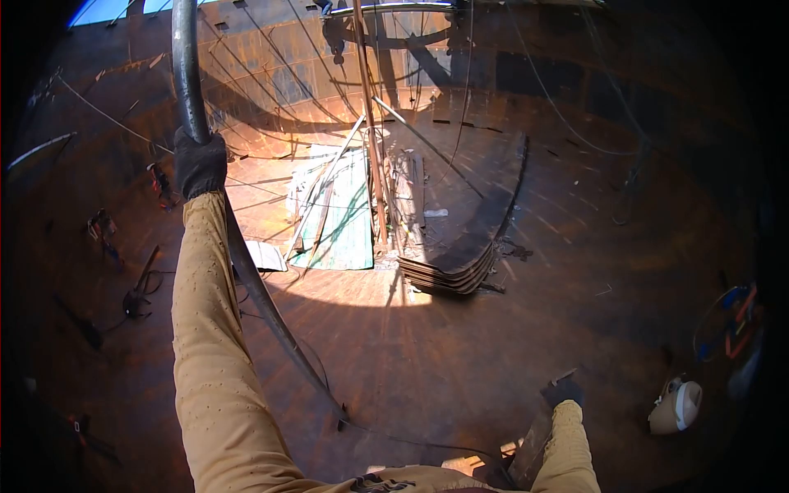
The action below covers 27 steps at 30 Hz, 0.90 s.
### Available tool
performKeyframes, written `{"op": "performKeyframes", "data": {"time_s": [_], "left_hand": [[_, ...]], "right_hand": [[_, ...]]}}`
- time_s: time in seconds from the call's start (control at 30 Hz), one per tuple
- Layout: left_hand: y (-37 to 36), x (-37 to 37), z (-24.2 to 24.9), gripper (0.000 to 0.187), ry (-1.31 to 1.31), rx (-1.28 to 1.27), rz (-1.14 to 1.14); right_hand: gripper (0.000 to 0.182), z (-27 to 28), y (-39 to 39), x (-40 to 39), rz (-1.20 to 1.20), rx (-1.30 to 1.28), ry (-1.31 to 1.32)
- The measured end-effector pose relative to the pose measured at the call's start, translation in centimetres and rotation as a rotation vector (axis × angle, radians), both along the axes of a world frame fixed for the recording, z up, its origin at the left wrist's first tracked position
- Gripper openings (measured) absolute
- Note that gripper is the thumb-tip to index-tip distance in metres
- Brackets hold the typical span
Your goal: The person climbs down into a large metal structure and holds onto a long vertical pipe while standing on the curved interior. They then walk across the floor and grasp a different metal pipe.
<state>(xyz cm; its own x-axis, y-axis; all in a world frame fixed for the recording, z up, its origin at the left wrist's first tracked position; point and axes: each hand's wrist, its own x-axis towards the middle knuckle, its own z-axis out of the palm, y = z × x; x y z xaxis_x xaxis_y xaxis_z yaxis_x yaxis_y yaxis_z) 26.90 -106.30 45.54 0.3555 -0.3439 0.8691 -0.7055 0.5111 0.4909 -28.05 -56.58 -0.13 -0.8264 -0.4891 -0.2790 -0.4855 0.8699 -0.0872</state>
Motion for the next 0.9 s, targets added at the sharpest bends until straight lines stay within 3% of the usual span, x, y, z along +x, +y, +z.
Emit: {"op": "performKeyframes", "data": {"time_s": [0.17,0.27,0.9], "left_hand": [[-0.7,0.1,-0.1,0.038,0.001,-0.035,-0.006],[-0.5,0.0,-0.1,0.039,0.011,-0.007,0.015],[1.5,-0.8,0.2,0.041,0.015,0.016,0.035]], "right_hand": [[0.058,-0.3,0.5,0.2,0.051,-0.100,0.040],[0.058,1.7,0.0,1.0,-0.004,-0.025,-0.029],[0.054,-0.2,0.0,-0.2,0.019,-0.004,0.001]]}}
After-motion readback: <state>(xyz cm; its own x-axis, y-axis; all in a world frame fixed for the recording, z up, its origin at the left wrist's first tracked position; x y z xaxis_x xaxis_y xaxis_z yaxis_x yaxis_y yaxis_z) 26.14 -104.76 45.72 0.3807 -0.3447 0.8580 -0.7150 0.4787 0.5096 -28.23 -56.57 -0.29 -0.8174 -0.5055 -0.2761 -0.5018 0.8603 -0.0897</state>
